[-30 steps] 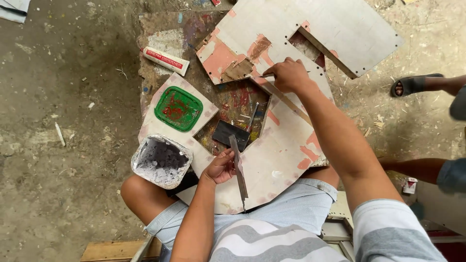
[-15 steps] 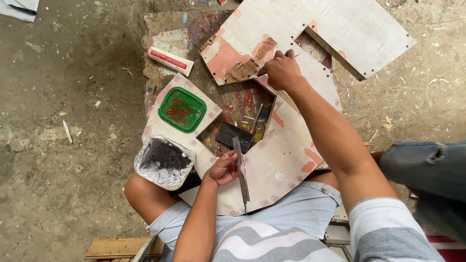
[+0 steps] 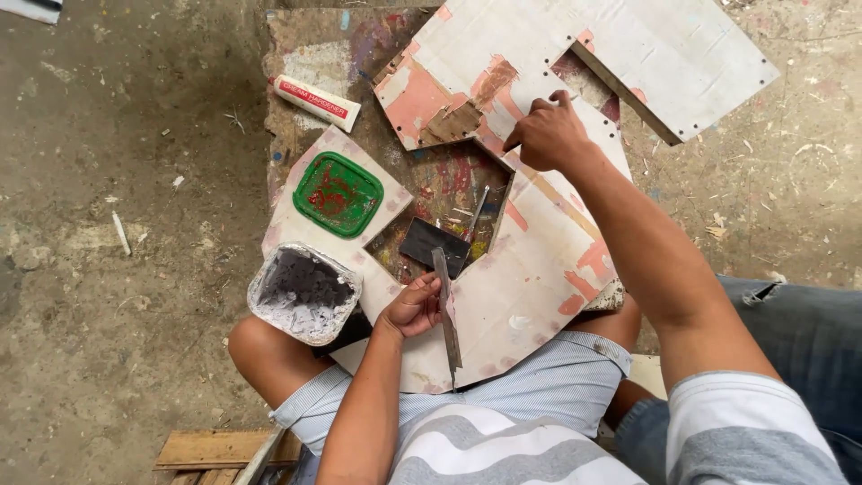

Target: Applying and smoothing filler material on the edges of a sign using a putty knife

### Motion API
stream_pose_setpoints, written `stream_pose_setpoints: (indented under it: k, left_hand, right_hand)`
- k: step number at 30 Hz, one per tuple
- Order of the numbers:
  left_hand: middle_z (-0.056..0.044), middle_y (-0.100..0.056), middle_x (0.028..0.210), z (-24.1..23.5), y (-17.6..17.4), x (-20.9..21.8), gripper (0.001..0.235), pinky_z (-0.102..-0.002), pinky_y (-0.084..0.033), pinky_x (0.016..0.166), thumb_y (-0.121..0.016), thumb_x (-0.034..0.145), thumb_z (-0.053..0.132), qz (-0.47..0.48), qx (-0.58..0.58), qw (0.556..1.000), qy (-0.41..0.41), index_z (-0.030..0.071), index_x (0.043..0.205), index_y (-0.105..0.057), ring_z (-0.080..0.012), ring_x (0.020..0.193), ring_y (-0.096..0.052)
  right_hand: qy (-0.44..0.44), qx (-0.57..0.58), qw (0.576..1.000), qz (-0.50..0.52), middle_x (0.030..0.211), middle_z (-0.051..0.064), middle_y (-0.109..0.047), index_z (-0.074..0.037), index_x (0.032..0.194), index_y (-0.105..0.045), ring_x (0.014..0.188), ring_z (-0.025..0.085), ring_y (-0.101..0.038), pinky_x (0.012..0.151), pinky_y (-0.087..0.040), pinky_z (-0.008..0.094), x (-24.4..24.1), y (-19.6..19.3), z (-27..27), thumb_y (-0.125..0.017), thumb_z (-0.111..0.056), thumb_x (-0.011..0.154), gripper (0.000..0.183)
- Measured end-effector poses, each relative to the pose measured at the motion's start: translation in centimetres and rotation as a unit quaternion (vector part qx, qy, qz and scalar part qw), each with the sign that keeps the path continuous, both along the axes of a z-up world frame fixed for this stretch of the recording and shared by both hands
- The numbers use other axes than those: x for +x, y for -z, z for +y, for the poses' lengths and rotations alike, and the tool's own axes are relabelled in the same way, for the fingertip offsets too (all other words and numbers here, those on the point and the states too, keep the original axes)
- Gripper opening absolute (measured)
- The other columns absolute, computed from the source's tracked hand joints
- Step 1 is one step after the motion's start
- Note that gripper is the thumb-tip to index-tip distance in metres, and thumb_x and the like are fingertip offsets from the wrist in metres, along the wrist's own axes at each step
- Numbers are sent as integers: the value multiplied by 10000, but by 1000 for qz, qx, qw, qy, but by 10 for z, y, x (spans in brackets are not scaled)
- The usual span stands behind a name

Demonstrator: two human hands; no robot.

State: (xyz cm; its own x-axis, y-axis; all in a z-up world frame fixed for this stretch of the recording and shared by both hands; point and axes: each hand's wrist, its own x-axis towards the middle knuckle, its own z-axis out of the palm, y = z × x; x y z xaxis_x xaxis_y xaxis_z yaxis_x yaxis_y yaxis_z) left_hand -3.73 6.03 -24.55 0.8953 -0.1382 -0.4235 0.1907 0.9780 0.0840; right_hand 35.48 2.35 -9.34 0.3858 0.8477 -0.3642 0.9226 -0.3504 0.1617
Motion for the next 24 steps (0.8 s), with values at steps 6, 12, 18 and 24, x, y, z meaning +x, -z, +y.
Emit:
stream_pose_setpoints:
  k: [6, 12, 18, 24]
  left_hand:
    - [-122, -726, 947, -1, -9, -4, 216, -392, -643, 687, -678, 996, 163, -15, 21, 1000, -5, 85, 1188, -618, -246, 771, -742]
    - [-149, -782, 920, 0, 3, -2, 141, -460, -663, 634, -599, 1012, 186, 4, 1, 1000, 4, 120, 1117, -668, -311, 793, -784]
    - [-160, -779, 909, -1, 13, -2, 143, -458, -664, 634, -593, 1018, 180, 5, 6, 1000, -1, 83, 1103, -657, -311, 791, -784]
    - [-158, -773, 909, -5, 13, -7, 153, -462, -663, 636, -599, 1014, 176, 7, 5, 1000, -5, 71, 1106, -660, -314, 813, -783]
  right_hand:
    - [282, 119, 924, 227, 1085, 87, -755, -302, 1285, -724, 573, 125, -493, 470, -412, 224, 34, -105, -55, -464, -10, 1047, 458]
    - [360, 151, 894, 221, 1162, 268, -691, -277, 1430, -650, 1113, 449, -626, 1024, -426, 599, 54, -86, -141, -478, -81, 1044, 467]
    - [318, 209, 901, 210, 1270, 145, -679, -281, 1414, -659, 1225, 392, -571, 1041, -377, 570, 63, -18, -165, -466, -43, 1053, 473]
    - [234, 278, 918, 157, 1376, -40, -657, -278, 1374, -674, 1279, 291, -533, 1018, -371, 502, 58, 3, -174, -460, -79, 1049, 438]
